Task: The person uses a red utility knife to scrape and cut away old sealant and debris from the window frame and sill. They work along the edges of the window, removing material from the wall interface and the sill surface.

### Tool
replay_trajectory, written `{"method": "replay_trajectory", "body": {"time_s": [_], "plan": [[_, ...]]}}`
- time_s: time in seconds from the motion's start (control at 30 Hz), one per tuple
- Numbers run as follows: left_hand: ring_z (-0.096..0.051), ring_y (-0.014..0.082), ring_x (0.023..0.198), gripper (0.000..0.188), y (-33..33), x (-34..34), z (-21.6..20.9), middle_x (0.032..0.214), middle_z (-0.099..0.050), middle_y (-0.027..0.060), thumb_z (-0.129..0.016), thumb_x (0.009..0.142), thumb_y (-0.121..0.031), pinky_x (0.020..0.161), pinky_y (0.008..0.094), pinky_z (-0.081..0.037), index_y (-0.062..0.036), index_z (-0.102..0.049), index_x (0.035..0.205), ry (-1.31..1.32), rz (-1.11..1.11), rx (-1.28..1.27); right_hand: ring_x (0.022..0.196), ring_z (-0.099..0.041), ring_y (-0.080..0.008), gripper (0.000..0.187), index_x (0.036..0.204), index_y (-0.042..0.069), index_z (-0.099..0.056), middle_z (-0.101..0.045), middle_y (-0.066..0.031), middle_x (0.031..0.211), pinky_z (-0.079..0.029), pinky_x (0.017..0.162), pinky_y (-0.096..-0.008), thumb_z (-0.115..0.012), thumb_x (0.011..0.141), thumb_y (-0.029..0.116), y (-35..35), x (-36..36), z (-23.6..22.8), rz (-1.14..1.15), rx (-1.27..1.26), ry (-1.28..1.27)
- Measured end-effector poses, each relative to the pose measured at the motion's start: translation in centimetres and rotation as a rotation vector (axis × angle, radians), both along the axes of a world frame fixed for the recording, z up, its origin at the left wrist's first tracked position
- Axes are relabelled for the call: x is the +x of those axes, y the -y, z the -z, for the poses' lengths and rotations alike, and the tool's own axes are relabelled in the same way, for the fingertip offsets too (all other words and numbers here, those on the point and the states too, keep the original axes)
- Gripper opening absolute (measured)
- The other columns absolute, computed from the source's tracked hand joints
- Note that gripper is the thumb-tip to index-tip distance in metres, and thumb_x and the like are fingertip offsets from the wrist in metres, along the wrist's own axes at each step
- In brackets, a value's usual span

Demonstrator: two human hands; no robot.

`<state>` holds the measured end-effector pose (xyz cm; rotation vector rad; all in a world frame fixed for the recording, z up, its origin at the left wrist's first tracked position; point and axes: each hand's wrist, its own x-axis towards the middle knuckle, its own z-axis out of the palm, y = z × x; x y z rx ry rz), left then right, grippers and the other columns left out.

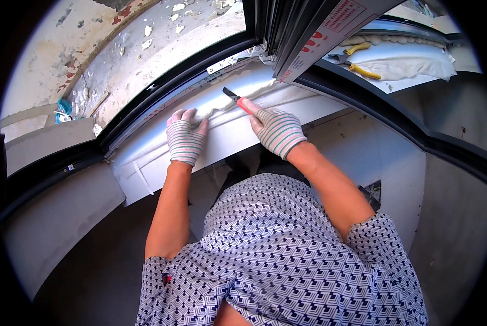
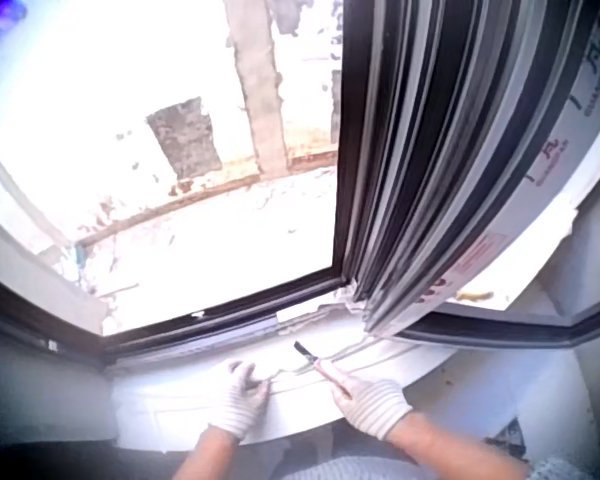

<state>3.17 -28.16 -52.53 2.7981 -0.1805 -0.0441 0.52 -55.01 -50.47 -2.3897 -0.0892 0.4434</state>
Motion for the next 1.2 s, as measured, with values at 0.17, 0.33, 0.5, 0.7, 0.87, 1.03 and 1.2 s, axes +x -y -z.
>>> {"method": "replay_trajectory", "body": {"time_s": [0.17,0.33,0.5,0.7,0.87,1.03,1.2], "plan": [[-0.06,0.0387,0.108,0.04,-1.0,-0.4,0.2,0.113,-0.066,0.0172,-0.086,0.073,-0.021,0.095,0.0477,-0.05,-0.0068,-0.07,0.107,0.062,0.09,-0.037,0.083,-0.069,-0.0392,0.045,0.148,0.04,-0.049,-0.071,-0.0178,0.09,-0.055,0.077,-0.0484,-0.051,0.104,0.032,-2.6,2.6,-0.6,-0.109,-0.072,-0.074],[-0.06,0.039,0.106,0.039,-0.8,-0.8,-0.2,0.112,-0.067,0.016,-0.085,0.072,-0.02,0.095,0.0473,-0.05,-0.0072,-0.069,0.105,0.099,0.114,-0.022,0.093,-0.069,-0.0405,0.043,0.149,0.037,-0.047,-0.072,-0.0195,0.101,-0.055,0.084,-0.0513,-0.044,0.107,0.035,-1.4,4.3,0.6,-0.074,-0.188,-0.053],[-0.06,0.039,0.108,0.039,-1.4,-1.0,-0.2,0.113,-0.067,0.0159,-0.084,0.072,-0.019,0.096,0.0478,-0.05,-0.0057,-0.067,0.104,0.141,0.151,-0.005,0.099,-0.068,-0.0417,0.042,0.147,0.036,-0.052,-0.072,-0.0206,0.103,-0.053,0.09,-0.0512,-0.045,0.105,0.037,3.6,2.9,3.3,0.252,-0.2,0.025],[-0.06,0.0393,0.111,0.042,-0.7,0.6,0.5,0.117,-0.066,0.0172,-0.083,0.074,-0.02,0.097,0.048,-0.049,-0.0039,-0.064,0.109,0.077,0.184,-0.044,0.096,-0.069,-0.0422,0.046,0.149,0.033,-0.052,-0.072,-0.0231,0.098,-0.054,0.088,-0.0507,-0.051,0.102,0.036,3.3,0.7,1.0,0.317,-0.157,-0.052],[-0.06,0.0401,0.115,0.049,1.8,3.7,0.8,0.127,-0.062,0.0188,-0.078,0.078,-0.019,0.101,0.0474,-0.049,-0.0039,-0.061,0.122,0.062,0.269,-0.05,0.089,-0.069,-0.0429,0.054,0.149,0.023,-0.053,-0.071,-0.0236,0.098,-0.055,0.082,-0.0493,-0.062,0.096,0.031,2.5,-1.0,0.7,0.222,-0.144,0.092],[-0.057,0.0385,0.123,0.065,4.9,5.3,1.0,0.138,-0.057,0.0209,-0.075,0.081,-0.023,0.104,0.0466,-0.048,-0.0046,-0.055,0.14,-0.075,0.172,0.03,0.089,-0.07,-0.0426,0.051,0.144,0.017,-0.055,-0.071,-0.0231,0.097,-0.056,0.082,-0.0488,-0.064,0.096,0.031,2.1,-0.4,-1.6,0.214,-0.111,0.094],[-0.06,0.0356,0.116,0.058,6.0,5.5,0.3,0.129,-0.061,0.0174,-0.072,0.081,-0.021,0.101,0.0467,-0.05,-0.0047,-0.059,0.135,-0.071,0.086,0.013,0.089,-0.07,-0.0432,0.051,0.144,0.015,-0.055,-0.071,-0.0236,0.101,-0.056,0.082,-0.0492,-0.064,0.096,0.033,2.6,-0.2,-1.0,0.152,-0.137,0.173]]}}
